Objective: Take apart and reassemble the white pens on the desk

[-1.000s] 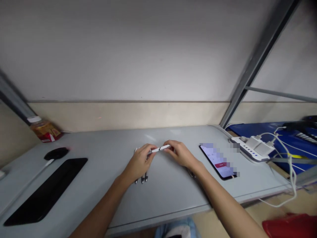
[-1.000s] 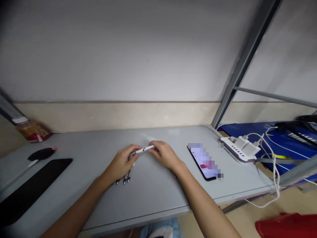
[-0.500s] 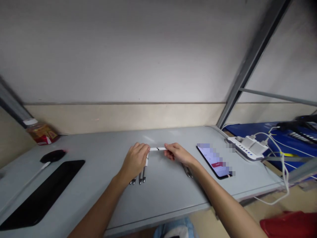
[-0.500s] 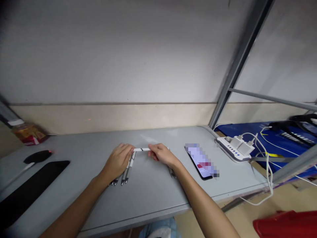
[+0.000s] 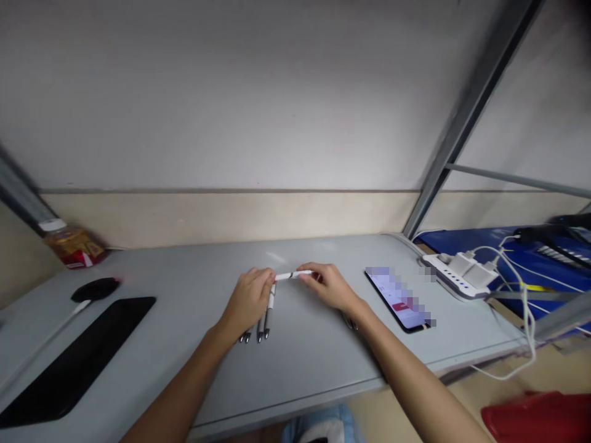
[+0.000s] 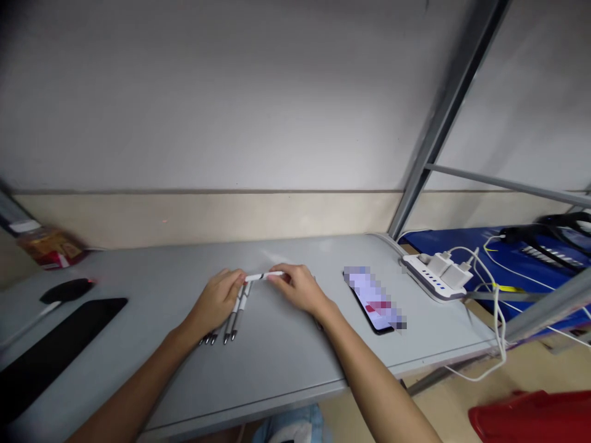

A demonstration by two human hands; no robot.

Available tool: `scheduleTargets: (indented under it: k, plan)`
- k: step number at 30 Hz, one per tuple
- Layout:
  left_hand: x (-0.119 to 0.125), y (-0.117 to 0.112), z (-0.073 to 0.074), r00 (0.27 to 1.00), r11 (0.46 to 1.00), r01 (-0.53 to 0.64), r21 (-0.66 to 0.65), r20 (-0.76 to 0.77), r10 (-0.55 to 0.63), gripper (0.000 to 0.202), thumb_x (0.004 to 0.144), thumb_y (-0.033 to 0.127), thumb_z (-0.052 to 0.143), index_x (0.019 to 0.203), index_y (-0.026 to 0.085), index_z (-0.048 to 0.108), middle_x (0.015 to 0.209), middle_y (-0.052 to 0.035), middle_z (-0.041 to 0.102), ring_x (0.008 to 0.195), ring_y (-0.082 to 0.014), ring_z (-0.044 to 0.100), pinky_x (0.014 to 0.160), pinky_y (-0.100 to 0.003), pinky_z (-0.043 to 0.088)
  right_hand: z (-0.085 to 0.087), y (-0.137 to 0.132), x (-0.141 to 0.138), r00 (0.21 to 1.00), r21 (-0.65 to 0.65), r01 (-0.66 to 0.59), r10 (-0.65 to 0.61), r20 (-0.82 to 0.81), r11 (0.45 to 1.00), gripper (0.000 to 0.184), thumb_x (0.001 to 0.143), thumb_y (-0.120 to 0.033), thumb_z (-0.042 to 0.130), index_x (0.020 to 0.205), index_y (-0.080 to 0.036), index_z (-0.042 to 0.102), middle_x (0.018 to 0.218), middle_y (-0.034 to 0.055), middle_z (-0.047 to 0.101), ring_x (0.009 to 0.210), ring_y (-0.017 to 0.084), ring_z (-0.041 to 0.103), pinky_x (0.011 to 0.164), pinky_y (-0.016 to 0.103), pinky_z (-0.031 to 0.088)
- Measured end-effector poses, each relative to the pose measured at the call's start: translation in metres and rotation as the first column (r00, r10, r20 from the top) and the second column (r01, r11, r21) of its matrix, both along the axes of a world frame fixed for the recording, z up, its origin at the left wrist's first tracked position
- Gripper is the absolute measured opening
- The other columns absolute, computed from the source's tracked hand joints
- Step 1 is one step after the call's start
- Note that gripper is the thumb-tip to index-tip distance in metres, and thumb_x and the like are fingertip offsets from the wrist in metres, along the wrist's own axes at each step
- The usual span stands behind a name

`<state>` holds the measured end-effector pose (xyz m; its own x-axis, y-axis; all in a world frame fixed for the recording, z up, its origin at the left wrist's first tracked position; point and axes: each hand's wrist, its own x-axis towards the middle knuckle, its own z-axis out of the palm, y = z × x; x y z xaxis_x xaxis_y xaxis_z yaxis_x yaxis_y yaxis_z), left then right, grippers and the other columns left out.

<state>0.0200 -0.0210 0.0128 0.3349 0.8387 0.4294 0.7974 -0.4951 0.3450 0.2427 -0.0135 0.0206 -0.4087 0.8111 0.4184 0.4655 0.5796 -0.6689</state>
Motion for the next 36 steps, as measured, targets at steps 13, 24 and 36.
scheduleTargets:
  k: [13,24,36]
  plan:
    - [0.003,-0.010,0.003,0.995,0.997,0.079,-0.022,-0.051,-0.080,0.021,0.096,0.029,0.035,0.105,0.022,0.053,0.094,-0.0021,0.061,0.090,-0.0193,0.054,0.083,-0.034,0.037,-0.007,0.000,-0.006,0.999,0.085,0.026,-0.030,0.041,0.996,0.022,0.094,-0.028,0.048,0.090,-0.017,0.067,0.077,0.0029,0.066,0.068,0.013,0.056,0.068,0.025,0.041]
    - [0.007,-0.011,-0.005,0.980,0.997,0.027,0.069,-0.200,-0.013,0.031,0.099,0.024,0.028,0.082,0.020,0.053,0.087,-0.0035,0.060,0.086,-0.0191,0.050,0.075,-0.033,0.033,-0.010,-0.014,-0.026,0.871,0.332,0.095,-0.240,0.429,0.939,0.023,0.096,-0.032,0.044,0.104,-0.021,0.063,0.095,0.0071,0.065,0.088,0.020,0.057,0.076,0.032,0.036]
    - [0.018,-0.021,-0.003,0.983,0.998,0.059,0.034,-0.175,-0.052,0.026,0.098,0.026,0.031,0.092,0.021,0.055,0.092,-0.0035,0.062,0.091,-0.0202,0.051,0.083,-0.038,0.032,-0.010,-0.020,-0.033,0.865,0.282,0.104,-0.227,0.447,0.954,0.019,0.086,-0.007,0.049,0.100,-0.019,0.054,0.091,0.0034,0.060,0.078,0.016,0.053,0.065,0.026,0.033]
